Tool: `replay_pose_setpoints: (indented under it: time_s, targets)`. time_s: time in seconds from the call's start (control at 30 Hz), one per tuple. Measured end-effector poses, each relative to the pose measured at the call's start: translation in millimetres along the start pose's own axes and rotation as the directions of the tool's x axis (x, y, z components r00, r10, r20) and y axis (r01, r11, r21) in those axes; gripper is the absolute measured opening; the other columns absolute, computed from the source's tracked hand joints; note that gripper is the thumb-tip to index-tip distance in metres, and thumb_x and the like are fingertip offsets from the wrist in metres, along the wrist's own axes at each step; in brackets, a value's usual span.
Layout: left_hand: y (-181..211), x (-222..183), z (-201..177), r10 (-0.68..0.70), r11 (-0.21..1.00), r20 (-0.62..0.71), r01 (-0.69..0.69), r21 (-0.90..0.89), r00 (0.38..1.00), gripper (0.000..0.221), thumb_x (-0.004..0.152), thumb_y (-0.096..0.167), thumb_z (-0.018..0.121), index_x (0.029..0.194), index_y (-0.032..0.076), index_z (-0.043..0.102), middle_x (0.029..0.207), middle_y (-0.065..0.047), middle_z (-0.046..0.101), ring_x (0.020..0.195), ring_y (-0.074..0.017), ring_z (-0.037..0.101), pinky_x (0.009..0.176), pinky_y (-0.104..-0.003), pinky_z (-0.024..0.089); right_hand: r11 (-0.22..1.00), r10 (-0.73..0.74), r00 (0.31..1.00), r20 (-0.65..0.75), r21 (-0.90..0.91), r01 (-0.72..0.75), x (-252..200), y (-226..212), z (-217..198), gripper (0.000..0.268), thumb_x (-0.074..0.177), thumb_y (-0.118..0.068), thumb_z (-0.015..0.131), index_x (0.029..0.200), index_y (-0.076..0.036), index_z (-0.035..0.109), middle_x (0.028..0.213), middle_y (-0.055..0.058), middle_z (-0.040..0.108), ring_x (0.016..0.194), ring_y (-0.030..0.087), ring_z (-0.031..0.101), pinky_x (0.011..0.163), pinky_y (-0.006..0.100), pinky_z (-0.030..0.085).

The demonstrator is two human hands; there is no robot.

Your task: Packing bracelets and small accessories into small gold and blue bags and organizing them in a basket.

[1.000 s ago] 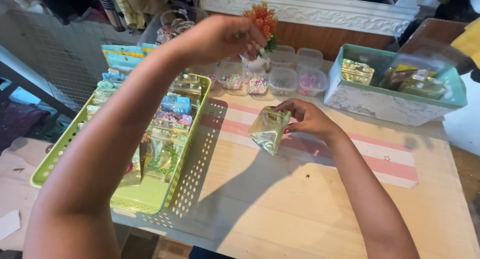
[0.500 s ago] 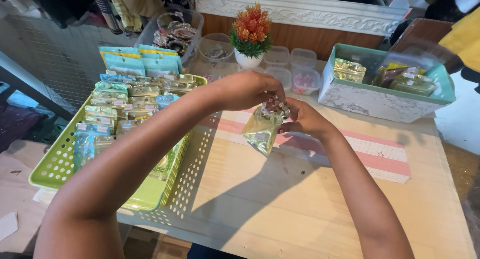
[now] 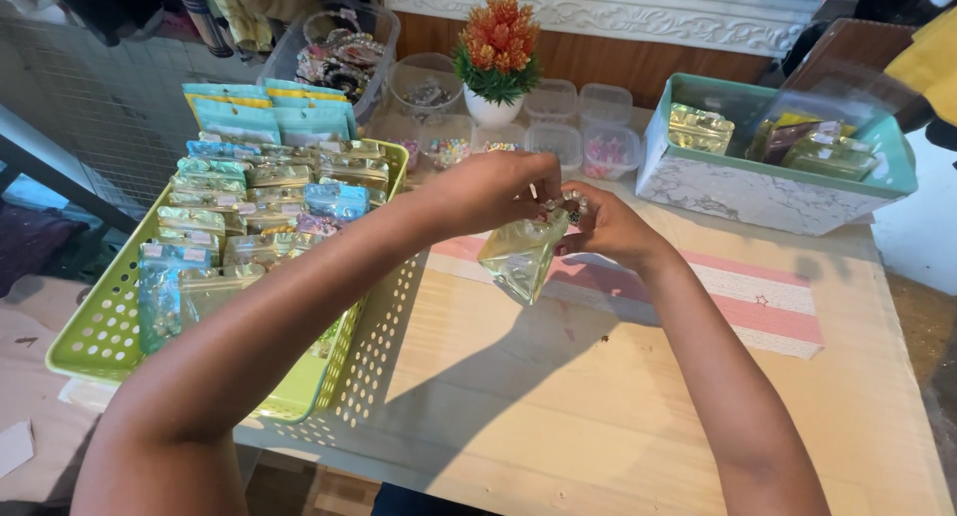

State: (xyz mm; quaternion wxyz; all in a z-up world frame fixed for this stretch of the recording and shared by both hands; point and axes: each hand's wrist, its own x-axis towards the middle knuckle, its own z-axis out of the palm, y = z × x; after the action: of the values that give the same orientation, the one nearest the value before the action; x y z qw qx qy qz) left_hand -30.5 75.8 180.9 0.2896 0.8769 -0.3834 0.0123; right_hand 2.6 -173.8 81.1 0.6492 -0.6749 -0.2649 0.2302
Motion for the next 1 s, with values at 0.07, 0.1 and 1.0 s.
replay_pose_setpoints:
  time_s: [0.07, 0.1, 1.0]
  targets:
    - [3.6, -2.9, 2.3, 0.029, 0.999, -0.008, -0.028, 0.035, 1.0, 0.021, 0.087, 0.024, 0.074, 0.103, 0.014, 0.064, 0.1, -0.002, 0.072, 0.1, -0.0241, 0.068, 0.084, -0.042, 0.052, 1.0, 0.006, 1.0, 0.007, 0.018, -0.006, -0.9, -4.3, 2.1, 0.064, 0.074, 0.011, 0.078, 0.133, -0.007, 0.056, 0.126, 0.003, 0.063, 0.118, 0.016, 0.063, 0.093, 0.035, 0.061]
    - [5.6, -3.9, 3.3, 0.059, 0.996, -0.015, -0.057, 0.072, 0.998, 0.018, 0.087, 0.024, 0.075, 0.1, 0.015, 0.066, 0.1, -0.001, 0.072, 0.103, -0.0239, 0.066, 0.087, -0.044, 0.05, 0.999, 0.009, 1.0, 0.015, 0.036, -0.01, -1.5, -6.9, 2.8, 0.063, 0.074, 0.008, 0.078, 0.131, -0.007, 0.056, 0.126, 0.001, 0.063, 0.119, 0.015, 0.063, 0.093, 0.036, 0.063]
    - [-16.9, -18.5, 36.4, -0.278, 0.955, -0.083, 0.265, -0.134, 0.957, 0.05, 0.086, 0.034, 0.083, 0.111, 0.001, 0.056, 0.083, -0.019, 0.07, 0.075, -0.0328, 0.07, 0.069, -0.044, 0.052, 0.947, 0.032, 0.999, 0.043, -0.32, -0.017, -23.3, -59.3, -4.2, 0.04, 0.086, -0.011, 0.075, 0.124, -0.006, 0.068, 0.126, 0.001, 0.071, 0.112, 0.011, 0.067, 0.093, 0.03, 0.059]
